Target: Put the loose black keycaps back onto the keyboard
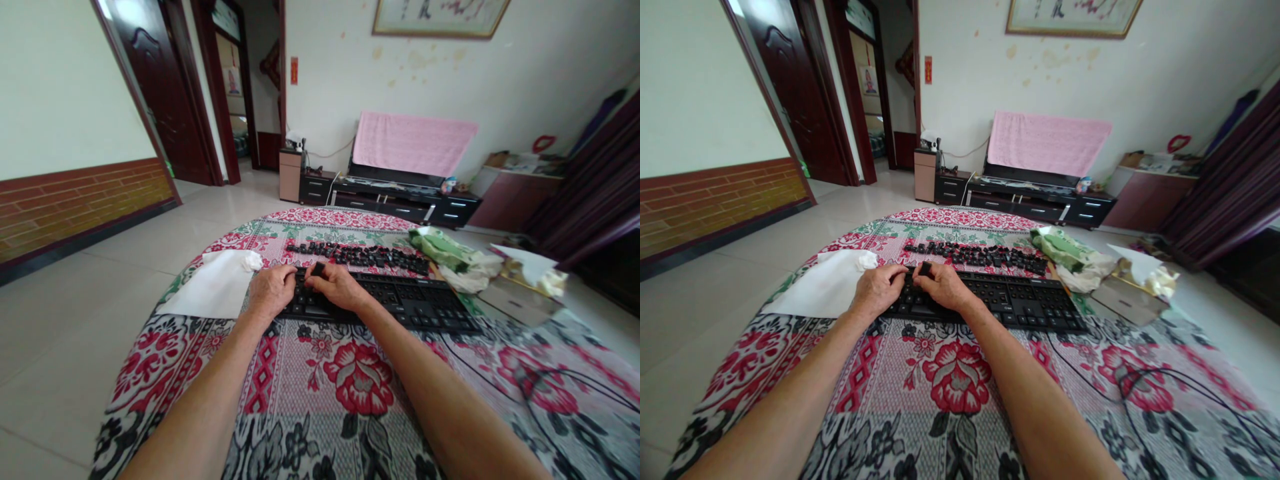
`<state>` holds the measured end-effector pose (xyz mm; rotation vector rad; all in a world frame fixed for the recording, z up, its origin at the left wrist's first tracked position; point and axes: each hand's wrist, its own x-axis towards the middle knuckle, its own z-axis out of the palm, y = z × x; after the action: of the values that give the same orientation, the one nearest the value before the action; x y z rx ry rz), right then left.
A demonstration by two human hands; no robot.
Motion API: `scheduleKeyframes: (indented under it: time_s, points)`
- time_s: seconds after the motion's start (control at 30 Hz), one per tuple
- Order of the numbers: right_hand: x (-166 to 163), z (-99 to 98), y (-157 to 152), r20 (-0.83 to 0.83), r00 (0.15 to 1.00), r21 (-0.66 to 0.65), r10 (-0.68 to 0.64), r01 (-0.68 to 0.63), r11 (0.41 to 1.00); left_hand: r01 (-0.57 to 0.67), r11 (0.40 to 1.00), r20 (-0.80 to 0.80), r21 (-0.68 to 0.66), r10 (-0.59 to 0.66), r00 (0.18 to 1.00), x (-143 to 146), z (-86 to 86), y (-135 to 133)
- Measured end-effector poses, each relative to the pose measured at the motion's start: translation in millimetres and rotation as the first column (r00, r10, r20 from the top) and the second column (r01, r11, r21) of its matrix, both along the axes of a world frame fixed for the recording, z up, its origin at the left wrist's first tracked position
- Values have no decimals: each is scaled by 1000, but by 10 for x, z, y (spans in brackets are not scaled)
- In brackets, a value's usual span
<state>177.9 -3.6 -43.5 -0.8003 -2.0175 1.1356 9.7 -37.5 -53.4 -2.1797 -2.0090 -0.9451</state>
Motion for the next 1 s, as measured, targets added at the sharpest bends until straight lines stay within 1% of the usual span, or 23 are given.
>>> scheduleKeyframes:
  time_s: [0.1, 0.2, 0.27, 0.37, 0.43, 0.6, 0.67, 0.73, 0.8, 0.83, 0.9, 0.93, 1.0]
  points:
    - [15, -34, 16, -94, 993, -132, -68, 55, 990, 2, 1000, -8, -2, -2, 1000, -4, -3, 1]
    - [33, -36, 15, -145, 986, -204, -88, 57, 977, 36, 999, 9, 16, -36, 999, -5, 5, -7]
    - [47, -27, 10, -182, 977, -249, -111, 63, 966, 109, 993, 17, 33, -110, 994, 3, 19, -17]
    - [68, -18, 8, -237, 958, -294, -163, 89, 952, 254, 966, 18, 49, -255, 967, 24, 39, -27]
    - [79, -17, 5, -265, 948, -311, -177, 90, 946, 301, 952, 19, 50, -303, 953, 36, 44, -23]
    - [62, 5, -40, -261, 958, -323, -118, 29, 946, 305, 952, 7, 17, -306, 952, 38, 24, 4]
    - [42, 33, -58, -277, 953, -338, -125, 26, 941, 286, 958, 8, -4, -286, 958, 39, 13, 8]
    - [28, 64, -61, -328, 924, -366, -196, 67, 928, 269, 963, 18, -15, -268, 963, 43, 4, 8]
    - [30, 92, -47, -349, 888, -385, -298, 154, 910, 264, 965, 41, -6, -263, 964, 49, 0, 6]
    - [36, 101, -38, -321, 884, -379, -340, 209, 901, 265, 964, 52, 3, -265, 963, 52, 0, 5]
    - [46, 106, -23, -171, 906, -307, -388, 325, 894, 272, 962, 62, 26, -273, 960, 55, 4, 3]
    - [46, 101, -20, -71, 919, -239, -388, 362, 901, 278, 960, 60, 37, -279, 958, 56, 8, 1]
    - [31, 78, -23, 109, 929, -90, -354, 364, 927, 293, 954, 52, 62, -297, 954, 56, 17, -2]
